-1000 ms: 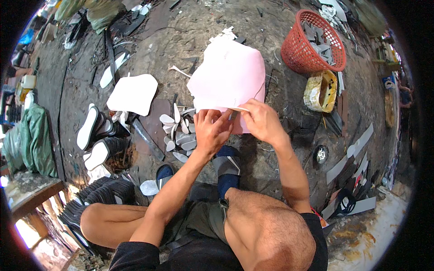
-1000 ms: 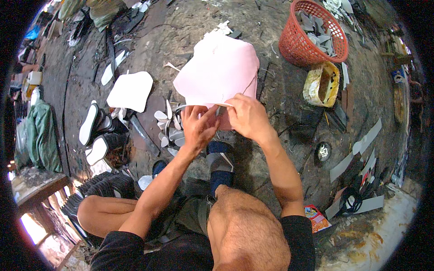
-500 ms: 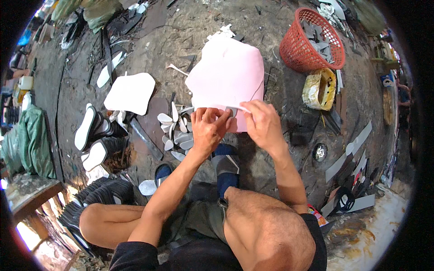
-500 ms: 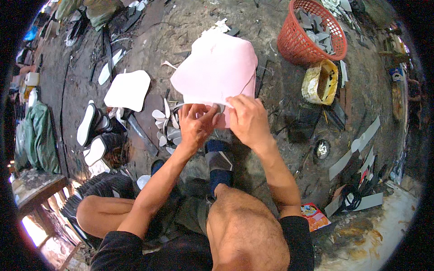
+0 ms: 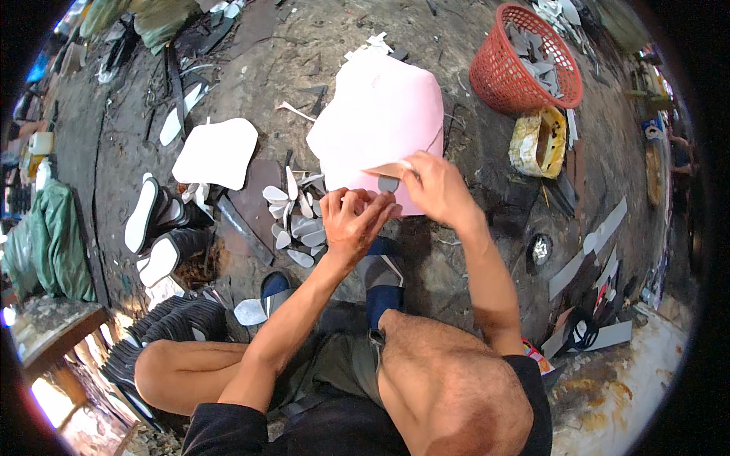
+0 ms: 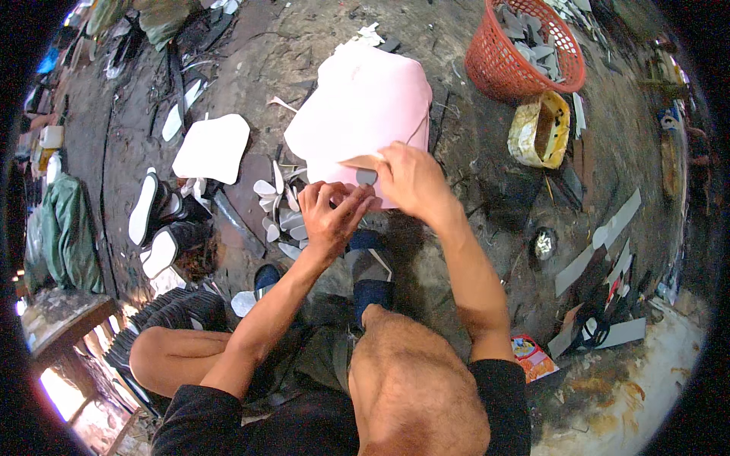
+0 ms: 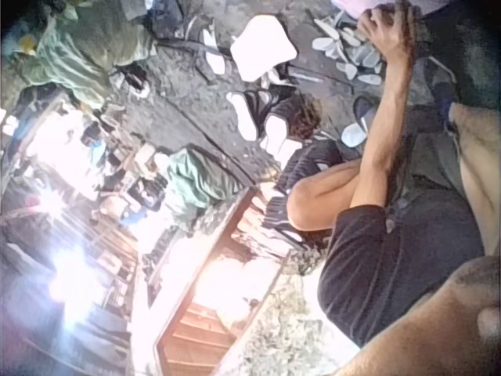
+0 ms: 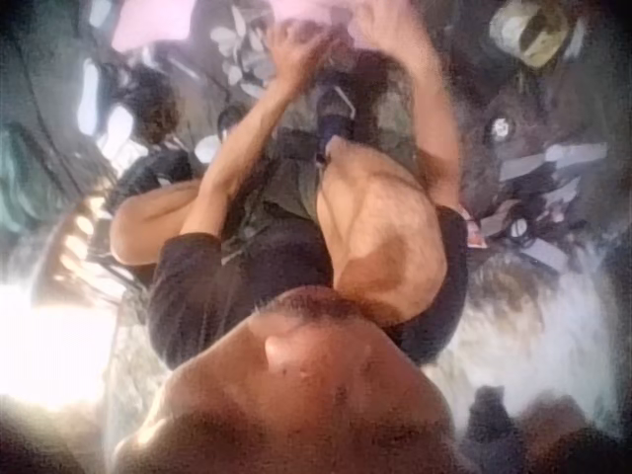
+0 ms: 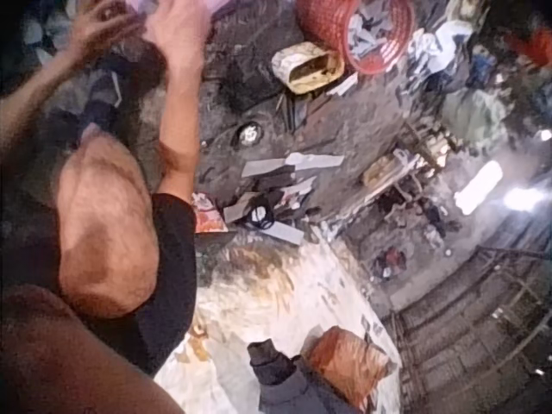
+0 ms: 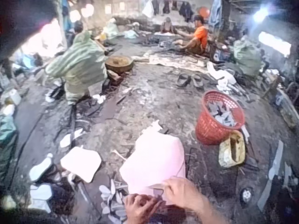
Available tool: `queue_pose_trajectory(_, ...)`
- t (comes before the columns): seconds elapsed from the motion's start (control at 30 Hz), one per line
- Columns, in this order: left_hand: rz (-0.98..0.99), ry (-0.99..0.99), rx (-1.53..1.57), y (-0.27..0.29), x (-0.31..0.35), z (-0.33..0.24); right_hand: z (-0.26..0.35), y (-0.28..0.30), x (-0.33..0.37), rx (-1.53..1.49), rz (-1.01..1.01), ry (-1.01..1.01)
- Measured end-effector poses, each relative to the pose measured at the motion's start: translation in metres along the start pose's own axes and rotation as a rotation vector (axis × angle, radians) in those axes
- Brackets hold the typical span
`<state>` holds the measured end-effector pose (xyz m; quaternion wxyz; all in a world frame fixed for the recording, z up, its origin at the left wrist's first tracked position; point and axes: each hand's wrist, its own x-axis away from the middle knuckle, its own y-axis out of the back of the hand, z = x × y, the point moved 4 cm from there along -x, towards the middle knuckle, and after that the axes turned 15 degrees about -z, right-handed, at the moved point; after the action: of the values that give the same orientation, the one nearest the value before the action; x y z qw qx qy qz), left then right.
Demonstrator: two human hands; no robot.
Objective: The person sits on the ground and uses a knife to trim the edges of white and pink shoe insoles. They repeatedly pick up an insole, cut along the edges, and place the trimmed pieces aside.
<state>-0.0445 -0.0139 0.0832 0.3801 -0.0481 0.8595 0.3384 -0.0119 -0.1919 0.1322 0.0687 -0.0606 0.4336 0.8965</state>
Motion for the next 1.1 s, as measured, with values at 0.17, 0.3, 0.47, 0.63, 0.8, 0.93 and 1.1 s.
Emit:
queue_pose_trajectory(0.17,0.037,0.052,-0.017,0.005,0.005,0.000,0.016,0.002,0.025,0.086,-0.020,0.165)
queue_pose_trajectory(0.3,-0.315,0.744,0.207,0.004,0.011,0.034,0.026,-0.007,0.041,0.294,-0.113,0.188)
queue_pose_trajectory(0.47,-0.169,1.246,0.654,-0.007,-0.046,0.053,0.033,0.004,0.045,0.328,-0.071,0.295)
queue_pose_trajectory(0.63,0.014,1.040,0.621,-0.006,-0.059,0.025,-0.013,0.012,0.050,-0.257,-0.627,-0.241)
queue_pose_trajectory(0.8,-0.018,1.550,1.198,0.010,-0.037,-0.004,0.002,-0.008,0.049,-1.607,-0.271,-0.875)
queue_pose_trajectory(0.93,0.065,1.798,1.293,0.008,-0.028,-0.001,0.017,0.001,0.044,-1.734,-0.155,-0.740)
queue_pose_trajectory(1.1,0.043,1.804,1.365,0.009,-0.031,0.006,0.028,0.017,0.041,-1.741,-0.118,-0.683)
